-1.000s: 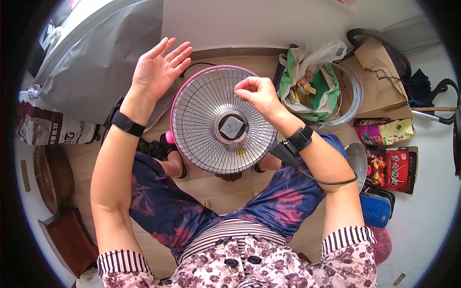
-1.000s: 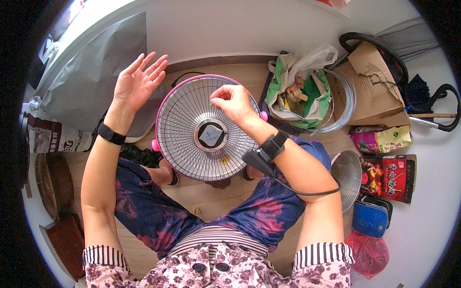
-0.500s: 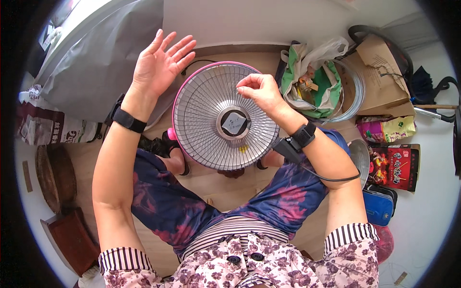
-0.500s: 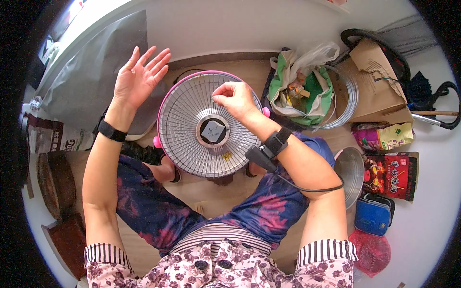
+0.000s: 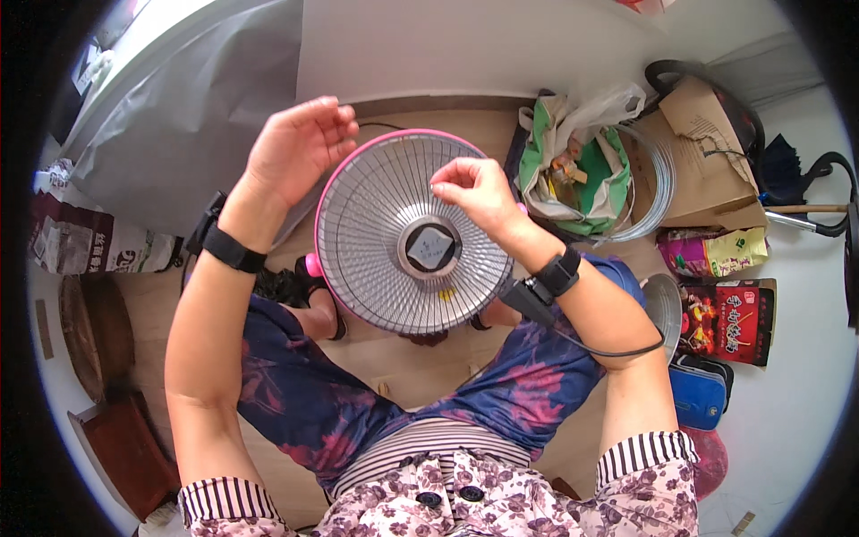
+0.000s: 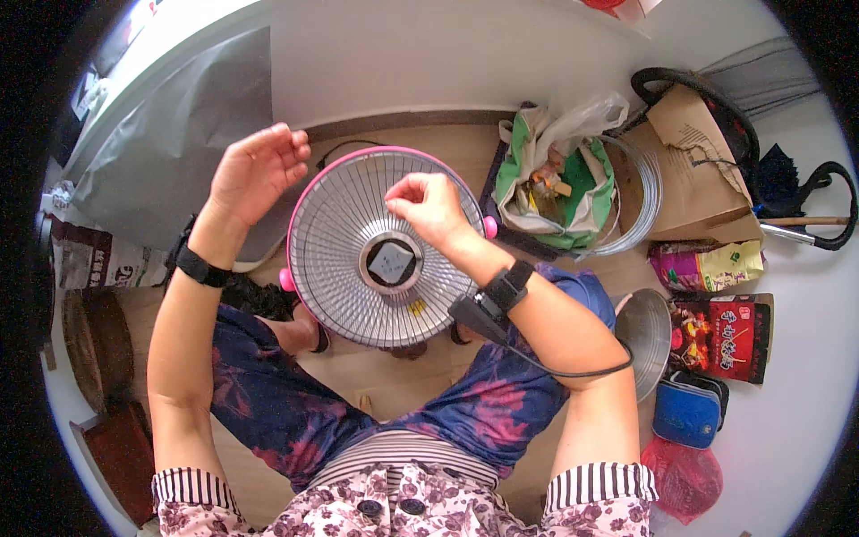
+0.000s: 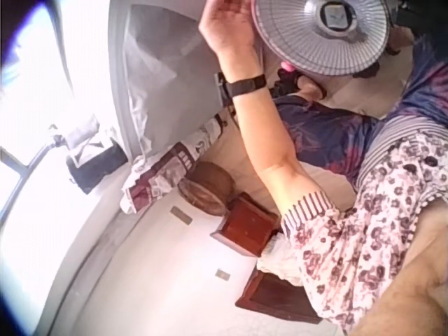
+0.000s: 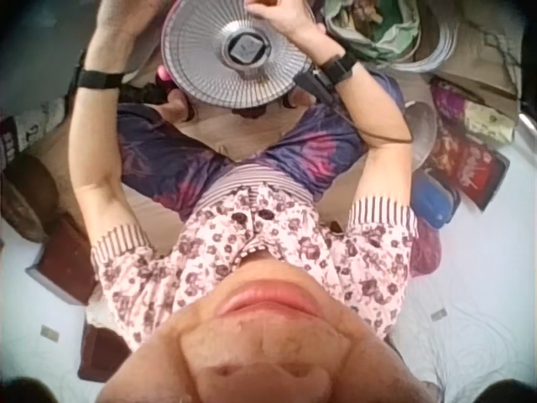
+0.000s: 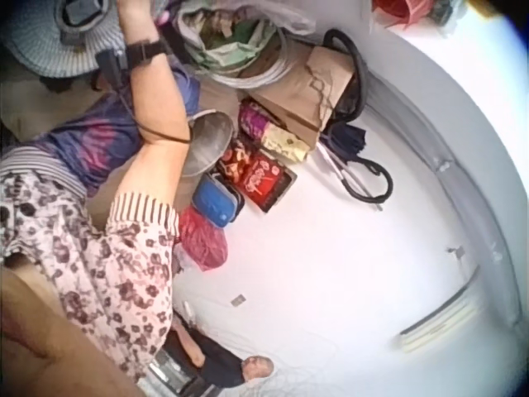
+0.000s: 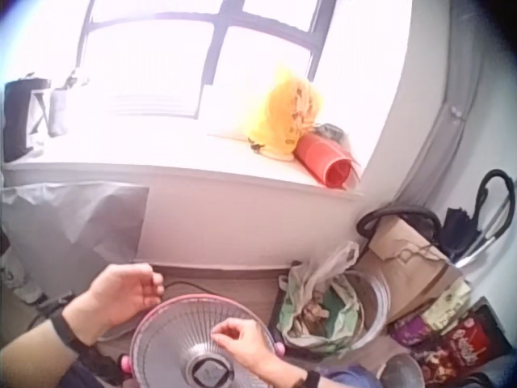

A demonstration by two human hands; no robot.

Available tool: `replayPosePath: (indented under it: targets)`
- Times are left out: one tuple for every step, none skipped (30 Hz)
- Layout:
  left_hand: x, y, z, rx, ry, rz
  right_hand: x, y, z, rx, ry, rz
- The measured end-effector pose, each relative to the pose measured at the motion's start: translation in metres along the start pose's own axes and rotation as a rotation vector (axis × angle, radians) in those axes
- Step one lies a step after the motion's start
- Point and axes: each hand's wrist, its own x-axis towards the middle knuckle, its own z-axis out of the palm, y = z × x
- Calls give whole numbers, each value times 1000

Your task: The person uses a screwdriver to tighten a screw on the rim of a space heater.

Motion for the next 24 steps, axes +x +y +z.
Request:
replayPosePath:
  targets:
    - [4, 0, -3, 7, 36, -29, 2, 0, -1, -11, 2, 15]
    - [2, -2, -4, 9, 80, -68, -2, -2, 0, -18, 0, 43]
    - [2, -1, -5, 11, 82, -70, -2, -3, 0, -14, 0, 43]
    - [2, 0, -7, 38, 82, -90, -1, -4, 1, -8, -8, 30]
    - [4, 3, -6, 66, 79, -107, 1, -4, 0, -5, -15, 13]
    - [4, 3, -5, 68, 78, -107, 1, -4, 0, -4, -13, 11]
    - [5, 2, -4, 85, 94, -116, 1, -3, 0, -5, -15, 13]
    - [5, 3, -3, 102, 112, -123, 2, -2, 0, -7, -19, 13]
    - [6, 2, -6, 104, 112, -122, 2, -1, 0, -6, -19, 10]
    - [7, 1, -10, 106, 96, -133, 2, 1, 0, -28, -20, 23]
    - [8, -1, -10, 108, 76, -145, 2, 3, -1, -50, -20, 35]
    - [9, -2, -9, 110, 72, -143, 1, 4, -1, -51, -16, 33]
    - [9, -3, -7, 115, 89, -162, 0, 5, -1, -58, -15, 21]
    - [10, -3, -5, 125, 100, -179, 1, 6, -2, -66, -8, 3]
    - [10, -5, -7, 126, 101, -183, 1, 7, -1, -55, -6, -5]
    - [8, -8, -8, 141, 96, -185, 0, 8, 1, -101, 3, 3]
    - [7, -10, -6, 147, 106, -184, 0, 11, 1, -77, 16, 1]
    - [5, -11, -2, 152, 116, -185, 1, 14, 2, -53, 29, 0]
    - [6, -11, 0, 153, 129, -181, 2, 17, 2, -36, 41, 2]
    - [5, -11, -1, 153, 124, -186, 1, 16, 4, -55, 45, -26]
    - [5, -9, -4, 107, 89, -162, 1, 15, 5, -54, 56, -22]
    - [4, -10, -5, 61, 56, -139, 1, 15, 5, -54, 65, -18]
    - [4, -8, -3, 26, 34, -114, 2, 14, 4, -55, 70, -12]
    - [3, -5, 3, -13, -1, -78, 1, 13, 3, -72, 73, -15]
